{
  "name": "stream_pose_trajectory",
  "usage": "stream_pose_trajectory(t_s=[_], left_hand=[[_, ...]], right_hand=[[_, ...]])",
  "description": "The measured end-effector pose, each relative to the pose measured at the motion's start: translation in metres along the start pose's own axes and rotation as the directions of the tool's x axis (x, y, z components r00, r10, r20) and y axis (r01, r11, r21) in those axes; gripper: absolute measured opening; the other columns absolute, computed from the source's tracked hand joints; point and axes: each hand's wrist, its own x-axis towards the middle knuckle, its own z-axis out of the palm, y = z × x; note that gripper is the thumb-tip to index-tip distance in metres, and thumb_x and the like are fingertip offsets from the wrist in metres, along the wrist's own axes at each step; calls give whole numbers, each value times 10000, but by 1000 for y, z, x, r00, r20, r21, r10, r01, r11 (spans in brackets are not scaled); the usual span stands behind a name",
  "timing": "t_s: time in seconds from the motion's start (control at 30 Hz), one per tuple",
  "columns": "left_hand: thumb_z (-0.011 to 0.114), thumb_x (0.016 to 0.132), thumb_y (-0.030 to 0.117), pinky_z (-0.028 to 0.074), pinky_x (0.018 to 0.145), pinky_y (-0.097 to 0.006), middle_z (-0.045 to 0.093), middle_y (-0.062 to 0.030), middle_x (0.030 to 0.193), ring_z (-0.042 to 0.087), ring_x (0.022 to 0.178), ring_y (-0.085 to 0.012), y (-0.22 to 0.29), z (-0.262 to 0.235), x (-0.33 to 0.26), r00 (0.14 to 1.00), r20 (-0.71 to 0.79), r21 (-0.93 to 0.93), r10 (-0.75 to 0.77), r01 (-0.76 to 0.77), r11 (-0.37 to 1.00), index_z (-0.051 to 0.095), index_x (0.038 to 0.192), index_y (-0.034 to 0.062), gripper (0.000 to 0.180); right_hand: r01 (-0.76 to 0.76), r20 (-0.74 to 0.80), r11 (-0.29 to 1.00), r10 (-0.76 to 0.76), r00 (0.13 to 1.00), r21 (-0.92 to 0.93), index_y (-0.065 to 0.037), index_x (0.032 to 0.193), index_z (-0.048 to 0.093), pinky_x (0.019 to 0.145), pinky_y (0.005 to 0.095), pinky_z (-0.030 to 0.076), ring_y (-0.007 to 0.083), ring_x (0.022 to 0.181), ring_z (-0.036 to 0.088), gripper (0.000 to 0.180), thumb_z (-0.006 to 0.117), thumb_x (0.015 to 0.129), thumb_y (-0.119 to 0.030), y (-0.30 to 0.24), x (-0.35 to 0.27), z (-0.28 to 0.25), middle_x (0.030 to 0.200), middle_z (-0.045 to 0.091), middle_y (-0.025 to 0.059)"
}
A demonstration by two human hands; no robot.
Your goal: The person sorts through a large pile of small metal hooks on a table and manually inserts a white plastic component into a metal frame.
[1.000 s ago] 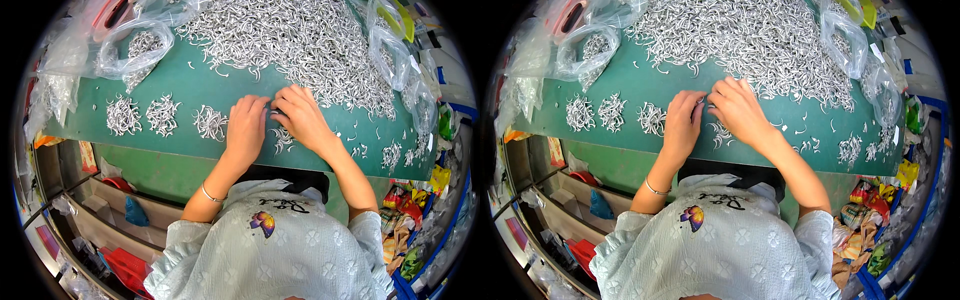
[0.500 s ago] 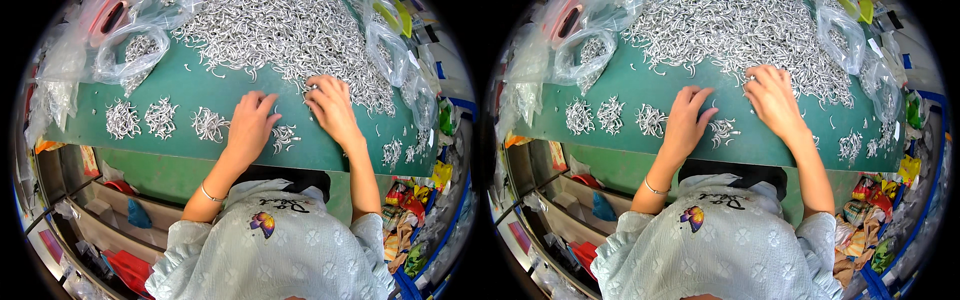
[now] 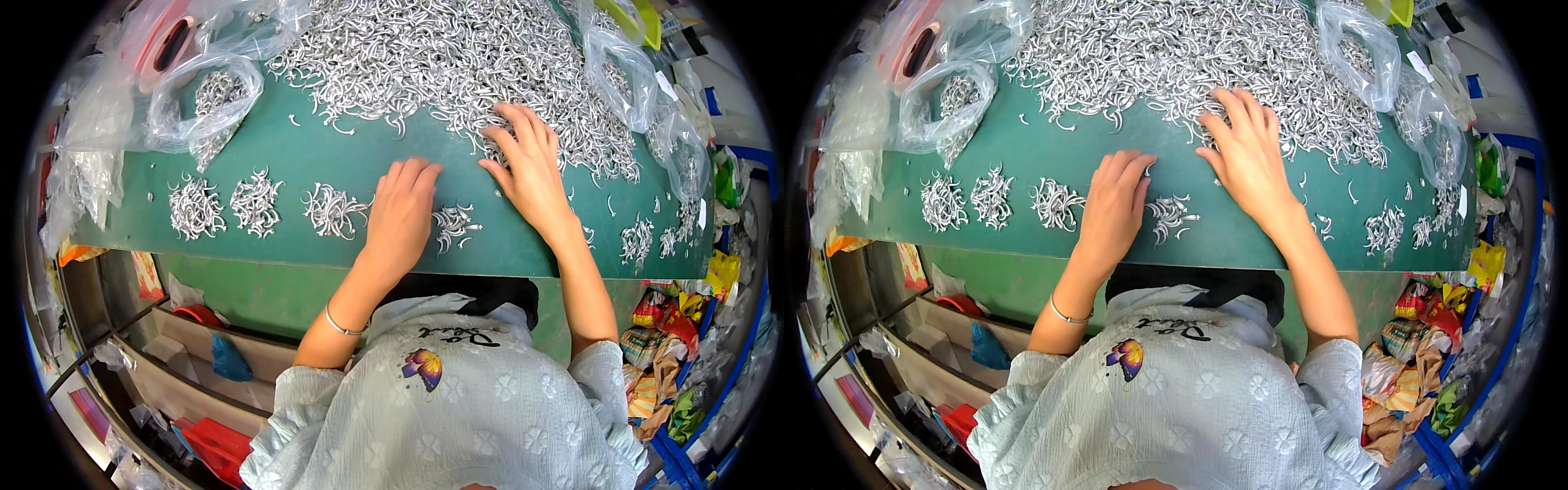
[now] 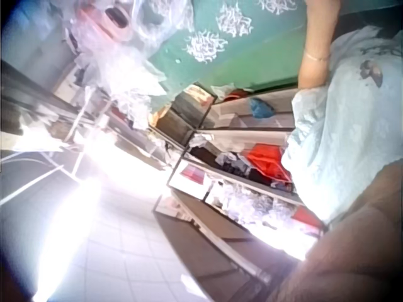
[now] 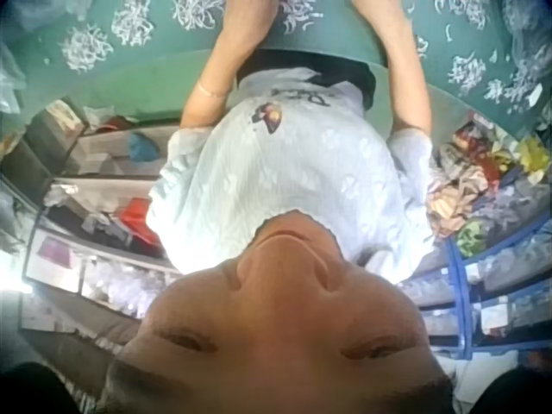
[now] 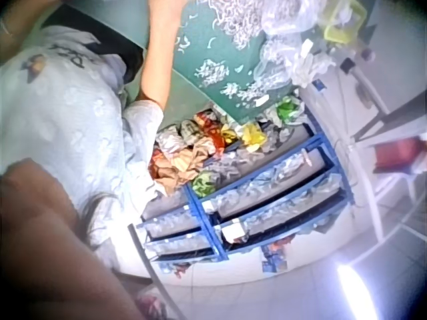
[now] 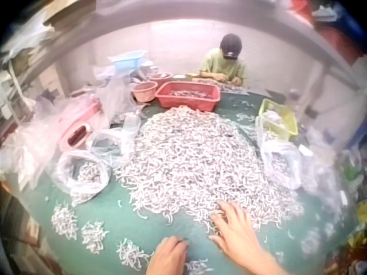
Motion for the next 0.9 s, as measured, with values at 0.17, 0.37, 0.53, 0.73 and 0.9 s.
stream_pose_trajectory(t_s=[0.17,0.37,0.53,0.73,0.9], left_hand=[[667,789,-24,433,810,-403,558,-104,1043,540,946,-296,-7,3,-2,1000,23,32,12,-13,999,634,1014,33,234],[681,779,-21,439,809,-397,550,-104,1039,538,931,-286,-6,-1,-6,1000,-22,8,-22,22,1000,638,1018,28,248],[655,780,-70,456,790,-394,556,-109,1048,540,923,-287,-8,-6,-11,1000,9,38,12,-12,999,639,986,6,221],[630,788,-93,462,781,-385,572,-123,1002,546,896,-303,-10,-4,-9,1000,-22,-65,8,-10,998,629,946,-9,178],[626,797,-93,463,788,-388,574,-133,1023,553,915,-320,-10,7,-2,998,-56,-122,3,-10,993,604,1012,1,236]], right_hand=[[63,2,998,-63,998,-27,-87,926,602,1009,473,331,277,1257,467,214,725,750,-81,22,-21,-20,1307,532,50],[-136,-238,987,111,965,-91,-64,936,634,909,410,366,271,1067,552,150,674,796,-30,46,-26,-26,1123,604,74],[-28,-173,999,33,984,32,-82,951,666,852,381,369,243,976,530,168,687,787,-57,12,-4,-11,984,594,59],[-31,-57,990,23,998,-137,-62,858,637,809,391,357,241,898,505,89,680,783,-82,-7,13,9,884,537,53],[4,-87,1000,-2,996,18,-74,836,622,775,374,354,248,863,503,84,686,782,-82,-31,9,11,859,541,55]])
